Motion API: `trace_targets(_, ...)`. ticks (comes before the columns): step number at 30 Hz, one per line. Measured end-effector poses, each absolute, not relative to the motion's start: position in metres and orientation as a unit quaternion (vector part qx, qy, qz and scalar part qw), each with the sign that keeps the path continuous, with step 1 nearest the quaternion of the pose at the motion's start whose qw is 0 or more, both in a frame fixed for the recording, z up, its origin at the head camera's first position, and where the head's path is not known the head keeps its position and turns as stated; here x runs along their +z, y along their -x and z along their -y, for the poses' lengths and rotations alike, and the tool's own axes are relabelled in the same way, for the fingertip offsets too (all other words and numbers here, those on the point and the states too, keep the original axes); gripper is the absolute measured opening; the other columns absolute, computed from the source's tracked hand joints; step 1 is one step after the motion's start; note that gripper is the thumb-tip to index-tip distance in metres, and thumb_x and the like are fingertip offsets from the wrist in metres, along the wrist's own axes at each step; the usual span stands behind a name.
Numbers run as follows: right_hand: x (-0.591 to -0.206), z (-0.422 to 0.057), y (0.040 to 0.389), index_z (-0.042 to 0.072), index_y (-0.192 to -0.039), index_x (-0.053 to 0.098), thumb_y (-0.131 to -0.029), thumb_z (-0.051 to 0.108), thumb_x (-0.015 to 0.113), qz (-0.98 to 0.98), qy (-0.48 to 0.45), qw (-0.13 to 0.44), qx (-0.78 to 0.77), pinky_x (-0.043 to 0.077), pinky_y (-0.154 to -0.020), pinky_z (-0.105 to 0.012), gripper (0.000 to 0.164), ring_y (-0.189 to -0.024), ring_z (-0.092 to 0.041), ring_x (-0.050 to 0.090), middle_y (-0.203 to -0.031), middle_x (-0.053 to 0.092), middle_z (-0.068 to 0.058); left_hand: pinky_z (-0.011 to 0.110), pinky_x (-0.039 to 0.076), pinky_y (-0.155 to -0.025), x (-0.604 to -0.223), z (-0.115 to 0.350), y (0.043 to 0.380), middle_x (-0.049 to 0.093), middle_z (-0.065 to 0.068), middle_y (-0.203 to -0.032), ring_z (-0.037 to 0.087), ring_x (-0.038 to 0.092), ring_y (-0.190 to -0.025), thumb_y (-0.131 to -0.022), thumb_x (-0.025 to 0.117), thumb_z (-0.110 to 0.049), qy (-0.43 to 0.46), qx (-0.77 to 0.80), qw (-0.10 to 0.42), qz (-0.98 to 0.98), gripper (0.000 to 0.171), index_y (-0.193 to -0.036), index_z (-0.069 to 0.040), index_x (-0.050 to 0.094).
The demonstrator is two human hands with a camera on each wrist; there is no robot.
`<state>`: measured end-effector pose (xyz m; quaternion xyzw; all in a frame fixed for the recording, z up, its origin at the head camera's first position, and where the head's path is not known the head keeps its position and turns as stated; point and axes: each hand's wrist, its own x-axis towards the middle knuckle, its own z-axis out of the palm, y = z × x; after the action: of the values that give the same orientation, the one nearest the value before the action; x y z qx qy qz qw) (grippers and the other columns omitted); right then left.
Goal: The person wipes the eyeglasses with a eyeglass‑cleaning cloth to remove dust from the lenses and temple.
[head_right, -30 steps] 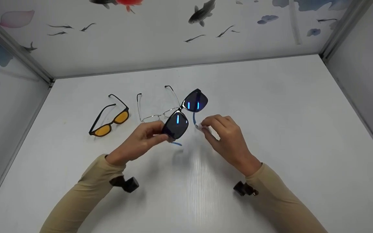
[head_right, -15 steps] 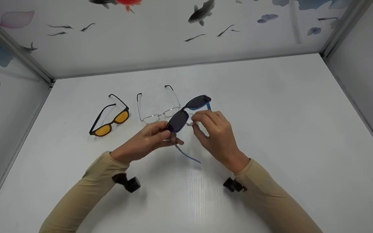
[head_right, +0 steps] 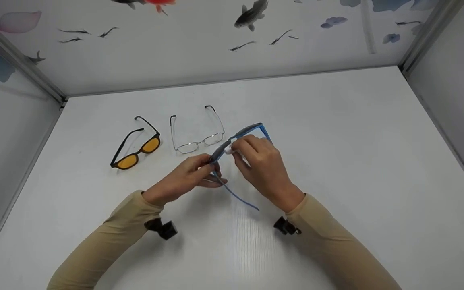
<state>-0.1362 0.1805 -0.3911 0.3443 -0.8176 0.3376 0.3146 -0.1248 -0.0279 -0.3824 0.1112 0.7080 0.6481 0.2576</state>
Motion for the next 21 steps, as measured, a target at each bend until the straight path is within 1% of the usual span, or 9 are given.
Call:
trace_targets(3, -0.389, -0.178, 0.137, 0.0, -0.095, 0.066, -0.071, -0.016, 0.076, 0.816, -0.354, 0.314, 0.332, 0.049, -0.078, -0.022, 0.031, -0.081, -0.026, 0.062, -0.092, 0.064, -0.012, 0.029, 0.055, -0.077, -0.386, 0.025, 0.125, 0.06, 0.019, -0.101, 0.027, 0.069, -0.09, -0.1, 0.039, -0.004, -0.115, 0.626, 0.243, -0.732, 0.022, -0.113, 0.008, 0.051)
trace_targets(6, -0.387, -0.174, 0.137, 0.0, -0.094, 0.065, -0.071, -0.015, 0.077, 0.813, -0.362, 0.318, 0.328, 0.054, -0.07, -0.031, 0.03, -0.078, -0.026, 0.062, -0.09, 0.064, -0.013, 0.03, 0.056, -0.074, -0.389, 0.022, 0.124, 0.061, 0.02, -0.096, 0.025, 0.07, -0.085, -0.1, 0.036, -0.006, -0.119, 0.614, 0.237, -0.743, 0.02, -0.105, 0.006, 0.052)
trace_targets(8, -0.386, -0.171, 0.137, 0.0, -0.094, 0.065, -0.071, -0.014, 0.077, 0.812, -0.364, 0.322, 0.324, 0.054, -0.066, -0.038, 0.03, -0.076, -0.026, 0.062, -0.09, 0.064, -0.013, 0.03, 0.056, -0.073, -0.389, 0.021, 0.123, 0.061, 0.02, -0.092, 0.024, 0.07, -0.082, -0.1, 0.033, -0.007, -0.118, 0.609, 0.233, -0.749, 0.02, -0.099, 0.003, 0.051)
trace_targets(10, -0.386, -0.168, 0.136, -0.001, -0.095, 0.066, -0.071, -0.014, 0.077, 0.813, -0.366, 0.322, 0.319, 0.054, -0.065, -0.041, 0.03, -0.075, -0.027, 0.062, -0.089, 0.064, -0.013, 0.031, 0.057, -0.071, -0.388, 0.019, 0.122, 0.06, 0.019, -0.088, 0.024, 0.07, -0.079, -0.101, 0.031, -0.008, -0.12, 0.607, 0.231, -0.751, 0.022, -0.093, 0.001, 0.049)
trace_targets(13, -0.387, -0.164, 0.134, -0.001, -0.096, 0.067, -0.071, -0.014, 0.078, 0.816, -0.362, 0.328, 0.309, 0.054, -0.066, -0.043, 0.03, -0.076, -0.029, 0.063, -0.089, 0.064, -0.014, 0.031, 0.057, -0.069, -0.386, 0.017, 0.12, 0.059, 0.012, -0.079, 0.022, 0.069, -0.074, -0.101, 0.028, -0.01, -0.122, 0.594, 0.232, -0.76, 0.026, -0.088, -0.002, 0.049)
trace_targets(17, -0.39, -0.161, 0.133, -0.002, -0.096, 0.067, -0.072, -0.014, 0.077, 0.818, -0.355, 0.344, 0.292, 0.056, -0.066, -0.043, 0.028, -0.076, -0.03, 0.064, -0.09, 0.063, -0.016, 0.03, 0.057, -0.066, -0.385, 0.014, 0.121, 0.057, 0.005, -0.071, 0.02, 0.068, -0.07, -0.102, 0.028, -0.01, -0.123, 0.572, 0.23, -0.777, 0.029, -0.086, -0.003, 0.051)
trace_targets(21, -0.394, -0.158, 0.134, -0.002, -0.095, 0.067, -0.073, -0.012, 0.077, 0.814, -0.344, 0.372, 0.284, 0.055, -0.059, -0.041, 0.026, -0.07, -0.029, 0.064, -0.088, 0.062, -0.018, 0.031, 0.057, -0.064, -0.385, 0.014, 0.121, 0.056, 0.005, -0.068, 0.019, 0.067, -0.066, -0.101, 0.028, -0.01, -0.118, 0.569, 0.233, -0.78, 0.031, -0.088, 0.004, 0.053)
